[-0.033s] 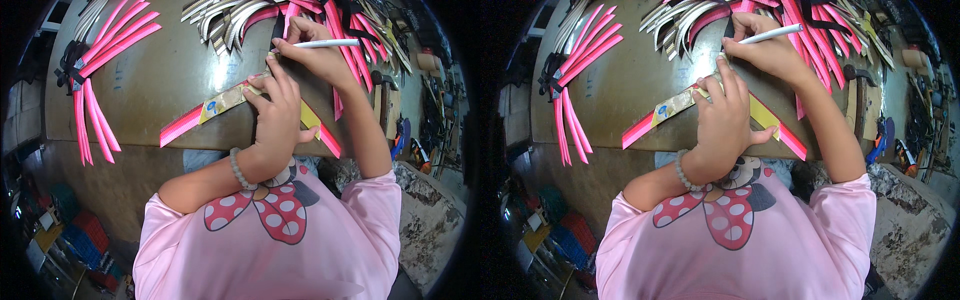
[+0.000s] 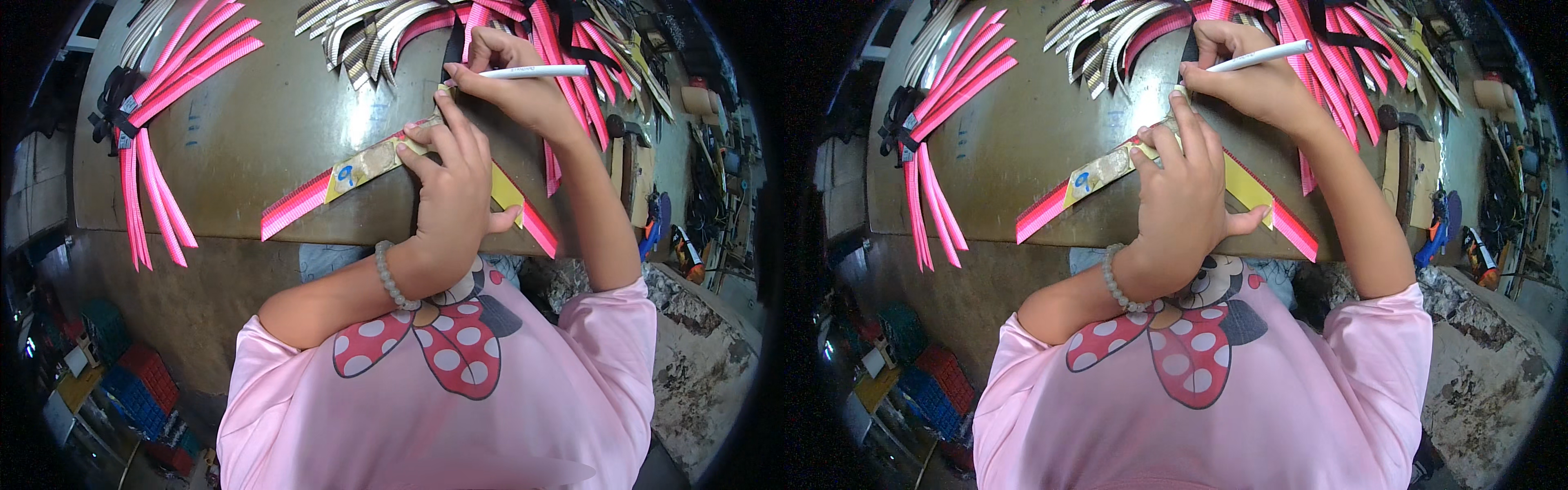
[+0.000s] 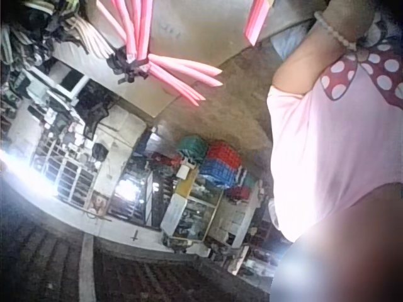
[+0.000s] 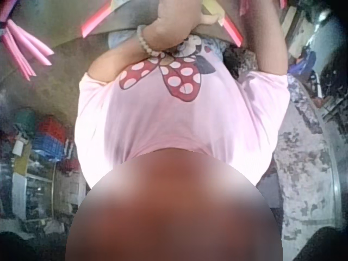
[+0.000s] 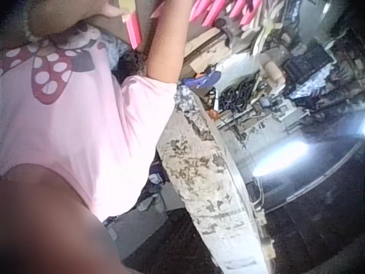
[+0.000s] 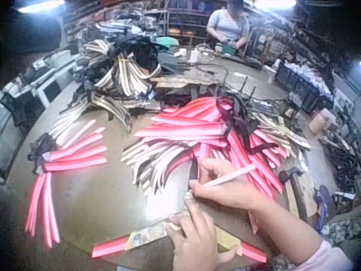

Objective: The person assembles pink and black ribbons into a star-shaped fixture using a yellow cardboard template and a white marker. They repeatedly position the template over the ribbons, mark alignment points, and adjust the ribbons to form a consistent pattern.

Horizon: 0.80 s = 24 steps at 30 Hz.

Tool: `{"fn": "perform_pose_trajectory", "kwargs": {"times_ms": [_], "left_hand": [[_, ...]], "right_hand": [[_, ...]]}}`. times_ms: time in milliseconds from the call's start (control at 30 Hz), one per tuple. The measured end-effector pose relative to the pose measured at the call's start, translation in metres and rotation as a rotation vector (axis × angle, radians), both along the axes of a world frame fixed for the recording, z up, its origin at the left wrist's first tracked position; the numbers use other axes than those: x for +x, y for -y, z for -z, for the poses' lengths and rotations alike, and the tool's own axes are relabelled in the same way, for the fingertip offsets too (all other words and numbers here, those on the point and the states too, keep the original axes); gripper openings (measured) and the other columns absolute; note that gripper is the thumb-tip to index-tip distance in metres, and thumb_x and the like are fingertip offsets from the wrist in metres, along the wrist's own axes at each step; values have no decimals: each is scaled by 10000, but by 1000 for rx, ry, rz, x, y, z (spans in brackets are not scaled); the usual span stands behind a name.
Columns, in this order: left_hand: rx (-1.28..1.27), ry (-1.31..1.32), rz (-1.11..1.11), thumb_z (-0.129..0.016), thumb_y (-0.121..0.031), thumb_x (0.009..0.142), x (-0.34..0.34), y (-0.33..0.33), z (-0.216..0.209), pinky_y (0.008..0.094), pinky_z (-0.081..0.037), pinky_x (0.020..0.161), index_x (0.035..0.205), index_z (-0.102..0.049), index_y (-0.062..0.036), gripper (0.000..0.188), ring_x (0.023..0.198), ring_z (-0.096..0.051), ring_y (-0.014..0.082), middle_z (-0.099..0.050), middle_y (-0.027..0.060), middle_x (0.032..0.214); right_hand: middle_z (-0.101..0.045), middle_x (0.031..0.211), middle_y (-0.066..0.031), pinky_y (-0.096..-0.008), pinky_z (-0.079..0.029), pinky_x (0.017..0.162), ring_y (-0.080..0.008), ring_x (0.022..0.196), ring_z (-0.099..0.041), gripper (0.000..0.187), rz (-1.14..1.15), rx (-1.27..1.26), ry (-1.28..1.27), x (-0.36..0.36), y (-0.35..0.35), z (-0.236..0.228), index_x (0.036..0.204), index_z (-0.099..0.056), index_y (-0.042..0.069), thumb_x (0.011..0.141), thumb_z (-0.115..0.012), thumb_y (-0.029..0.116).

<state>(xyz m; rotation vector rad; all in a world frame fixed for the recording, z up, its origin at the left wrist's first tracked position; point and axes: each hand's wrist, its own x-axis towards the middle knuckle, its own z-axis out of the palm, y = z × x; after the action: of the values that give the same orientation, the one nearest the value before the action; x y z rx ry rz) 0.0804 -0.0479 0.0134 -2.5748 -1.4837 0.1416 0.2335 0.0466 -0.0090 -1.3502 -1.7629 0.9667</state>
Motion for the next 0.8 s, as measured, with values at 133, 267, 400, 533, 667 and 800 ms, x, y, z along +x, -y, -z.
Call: {"fn": "perform_pose_trajectory", "kwargs": {"times_ms": [133, 267, 400, 533, 667, 800], "left_hand": [[24, 29, 7, -635, -847, 609, -1, 1, 2, 448, -540, 874, 1279, -555, 74, 1141, 1061, -569, 349, -471, 225, 1452], [40, 47, 5, -620, -858, 610, -3, 2, 3, 445, -533, 886, 1291, -550, 83, 1163, 1072, -562, 346, -488, 215, 1421], [38, 90, 13, -580, -856, 654, -5, 4, 10, 462, -513, 926, 1320, -540, 81, 1151, 1096, -552, 362, -498, 203, 1384], [70, 244, 31, -589, -794, 719, -15, 7, 20, 490, -477, 989, 1356, -524, 70, 1075, 1173, -531, 399, -478, 217, 1395], [-5, 658, 160, -636, -669, 804, -54, 14, 27, 469, -429, 1059, 1400, -456, 85, 978, 1306, -458, 398, -481, 222, 1405], [-115, 675, 113, -669, -545, 842, -95, 33, 32, 496, -279, 1167, 1428, -411, 97, 907, 1424, -350, 411, -414, 249, 1497]], "right_hand": [[-474, 684, 3, -263, -423, 597, -74, 639, -471, 277, -206, 56, -163, 0, -5, -2, 701, -480, 42, 799, -732, 98], [-540, 746, 18, -247, -525, 711, -63, 696, -533, 266, -8, -94, -181, -6, -1, -18, 749, -506, 49, 853, -739, 127], [-597, 817, 24, -237, -451, 701, -68, 795, -570, 279, 33, -310, -268, -30, 24, -18, 952, -616, 48, 961, -687, 318], [-576, 816, 8, -244, -435, 722, -74, 787, -512, 335, -5, -308, -249, -34, 26, -19, 978, -616, 39, 978, -646, 373], [-578, 816, 0, -250, -437, 723, -81, 791, -517, 350, -16, -315, -180, -31, 24, -17, 961, -609, 39, 971, -650, 386], [-597, 820, -8, -250, -442, 702, -77, 783, -534, 348, -13, -281, -144, -31, 26, -17, 948, -614, 41, 961, -662, 385]]}}
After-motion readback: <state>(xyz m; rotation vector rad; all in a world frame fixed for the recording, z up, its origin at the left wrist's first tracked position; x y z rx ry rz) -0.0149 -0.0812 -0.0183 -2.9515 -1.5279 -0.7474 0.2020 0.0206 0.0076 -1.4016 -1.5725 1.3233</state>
